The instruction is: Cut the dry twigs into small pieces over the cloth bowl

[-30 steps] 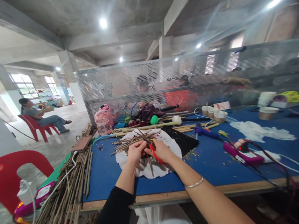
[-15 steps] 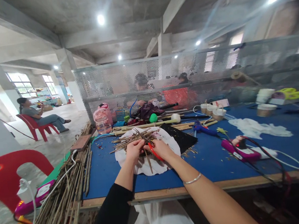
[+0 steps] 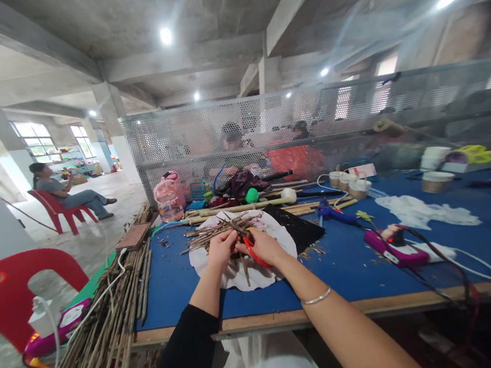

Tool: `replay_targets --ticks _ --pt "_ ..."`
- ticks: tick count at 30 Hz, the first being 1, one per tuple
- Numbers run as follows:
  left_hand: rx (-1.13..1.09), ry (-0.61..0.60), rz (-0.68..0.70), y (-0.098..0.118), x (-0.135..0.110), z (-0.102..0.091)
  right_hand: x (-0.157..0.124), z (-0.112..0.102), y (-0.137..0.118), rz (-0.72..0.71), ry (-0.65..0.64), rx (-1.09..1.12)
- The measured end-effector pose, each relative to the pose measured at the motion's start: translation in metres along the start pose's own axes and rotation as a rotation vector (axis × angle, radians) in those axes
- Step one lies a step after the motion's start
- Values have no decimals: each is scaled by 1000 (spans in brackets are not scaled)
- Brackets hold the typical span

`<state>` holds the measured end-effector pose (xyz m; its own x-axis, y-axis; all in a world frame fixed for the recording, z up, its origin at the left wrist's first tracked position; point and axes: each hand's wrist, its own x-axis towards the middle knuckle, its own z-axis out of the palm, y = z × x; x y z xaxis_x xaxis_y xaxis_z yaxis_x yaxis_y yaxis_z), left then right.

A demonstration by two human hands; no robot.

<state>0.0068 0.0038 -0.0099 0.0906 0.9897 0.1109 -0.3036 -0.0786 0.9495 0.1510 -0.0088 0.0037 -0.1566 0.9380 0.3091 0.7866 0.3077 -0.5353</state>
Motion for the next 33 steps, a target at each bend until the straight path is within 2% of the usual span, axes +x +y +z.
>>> replay_targets --ticks 3,9,17,22,27,30,33 --pt "19 6 4 2 -1 1 0 1 -2 19 -9 4" --pt "101 96 -1 4 -8 2 -1 1 -9 72 -35 13" --pt "111 92 -69 -5 -8 -5 -3 1 -12 81 -114 4" --pt "65 87 -70 -7 -6 -7 -2 3 -7 46 -103 -53" --pt "44 60 -45 -8 -5 -7 -1 2 -5 94 -74 -130" --pt "99 44 -6 -10 -5 -7 -1 3 -5 44 -67 -108" --pt "135 2 37 -10 -5 -7 -2 5 -5 -27 -1 -139"
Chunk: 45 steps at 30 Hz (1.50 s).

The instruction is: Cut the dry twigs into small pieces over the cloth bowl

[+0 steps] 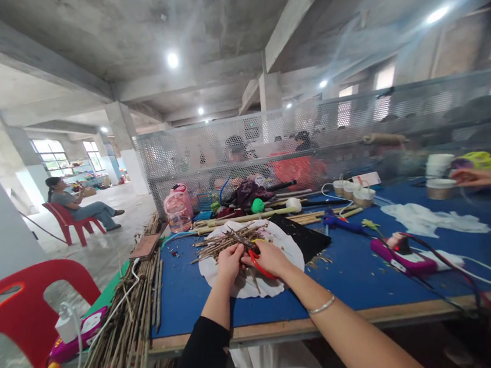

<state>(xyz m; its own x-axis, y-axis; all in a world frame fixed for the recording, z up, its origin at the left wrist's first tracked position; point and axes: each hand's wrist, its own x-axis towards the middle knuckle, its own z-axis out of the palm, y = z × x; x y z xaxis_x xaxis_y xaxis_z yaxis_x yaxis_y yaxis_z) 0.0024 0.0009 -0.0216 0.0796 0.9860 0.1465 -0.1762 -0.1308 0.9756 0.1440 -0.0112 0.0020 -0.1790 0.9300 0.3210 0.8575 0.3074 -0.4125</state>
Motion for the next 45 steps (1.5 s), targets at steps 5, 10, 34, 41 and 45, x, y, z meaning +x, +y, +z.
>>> replay_targets --ticks 5,10,34,41,45 --pt "21 -36 19 2 0 1 -2 2 0 27 30 -27" --pt "55 10 3 -1 2 0 -4 2 -5 105 -37 28" --pt "92 4 -2 2 -1 2 -3 -5 -2 44 -68 -52" --pt "81 24 -53 3 -4 2 -3 -8 -6 134 -102 -40" --pt "107 83 -129 6 -5 2 -2 -10 -6 152 -111 -7"
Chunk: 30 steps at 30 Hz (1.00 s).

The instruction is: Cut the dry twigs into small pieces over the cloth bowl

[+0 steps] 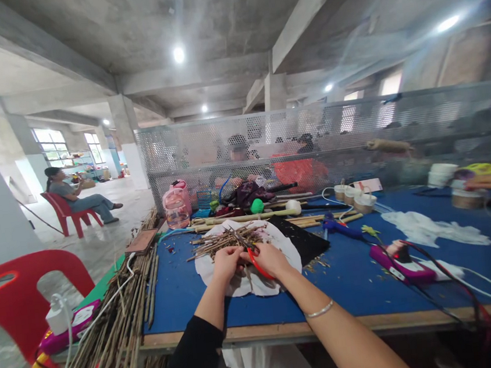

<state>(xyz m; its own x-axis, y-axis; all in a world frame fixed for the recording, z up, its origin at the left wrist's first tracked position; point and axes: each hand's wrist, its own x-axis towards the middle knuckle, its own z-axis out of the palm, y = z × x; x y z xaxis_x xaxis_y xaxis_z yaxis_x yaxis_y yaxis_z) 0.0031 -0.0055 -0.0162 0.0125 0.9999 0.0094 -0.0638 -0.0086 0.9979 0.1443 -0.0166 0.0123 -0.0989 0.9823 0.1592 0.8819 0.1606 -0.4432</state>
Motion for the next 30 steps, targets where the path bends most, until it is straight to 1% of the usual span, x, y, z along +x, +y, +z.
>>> replay_targets --ticks 2,4,7,14,17,20,23,26,30 --pt "12 18 5 0 0 0 1 0 1 -7 -32 21" --pt "4 11 16 0 1 -1 2 1 2 -36 -59 48" --pt "-31 -7 24 -1 2 -1 3 1 3 -66 -64 76" --pt "-109 -13 30 1 3 0 3 2 5 -35 -10 -26" --pt "-98 -15 54 2 2 0 2 3 4 -44 -3 -18" --pt "-63 -15 60 3 0 0 1 4 3 -84 59 2" --pt "-20 -20 78 3 -1 0 1 4 3 -117 121 -29" --pt "14 -37 104 3 -1 0 1 4 3 -110 116 -57" --pt "19 -41 111 2 0 0 0 5 4 -82 64 -82"
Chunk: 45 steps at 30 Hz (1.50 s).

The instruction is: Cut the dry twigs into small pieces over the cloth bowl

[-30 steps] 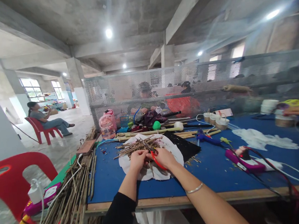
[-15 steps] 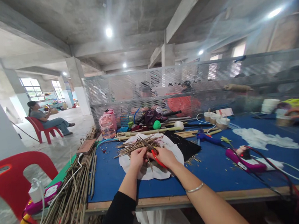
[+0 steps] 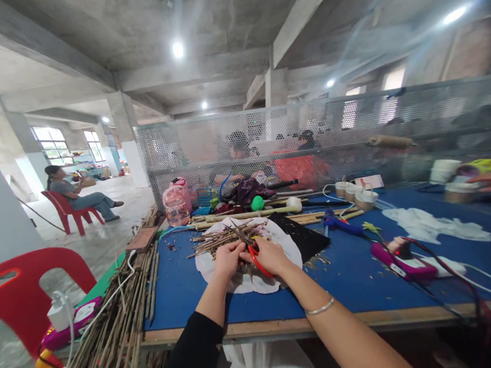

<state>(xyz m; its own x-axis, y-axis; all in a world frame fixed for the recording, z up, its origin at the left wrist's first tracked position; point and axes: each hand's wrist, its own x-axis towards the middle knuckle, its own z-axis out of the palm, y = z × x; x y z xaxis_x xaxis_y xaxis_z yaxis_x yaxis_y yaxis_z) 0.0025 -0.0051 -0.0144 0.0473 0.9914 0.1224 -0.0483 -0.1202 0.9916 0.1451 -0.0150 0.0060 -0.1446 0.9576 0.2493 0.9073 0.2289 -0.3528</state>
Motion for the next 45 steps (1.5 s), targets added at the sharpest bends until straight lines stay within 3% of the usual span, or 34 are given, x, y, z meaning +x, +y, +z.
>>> replay_targets --ticks 14,19,24,32,45 --pt "42 102 -49 2 1 -1 -1 -9 -4 75 -109 75" --pt "-27 54 -53 0 1 0 2 -6 -1 62 -133 108" --pt "-134 35 -68 1 3 1 2 -7 -2 41 -76 75" --pt "-83 -45 -11 3 -2 2 0 0 2 -29 -16 65" --pt "-137 -84 30 1 1 3 -3 -3 -6 42 -29 90"
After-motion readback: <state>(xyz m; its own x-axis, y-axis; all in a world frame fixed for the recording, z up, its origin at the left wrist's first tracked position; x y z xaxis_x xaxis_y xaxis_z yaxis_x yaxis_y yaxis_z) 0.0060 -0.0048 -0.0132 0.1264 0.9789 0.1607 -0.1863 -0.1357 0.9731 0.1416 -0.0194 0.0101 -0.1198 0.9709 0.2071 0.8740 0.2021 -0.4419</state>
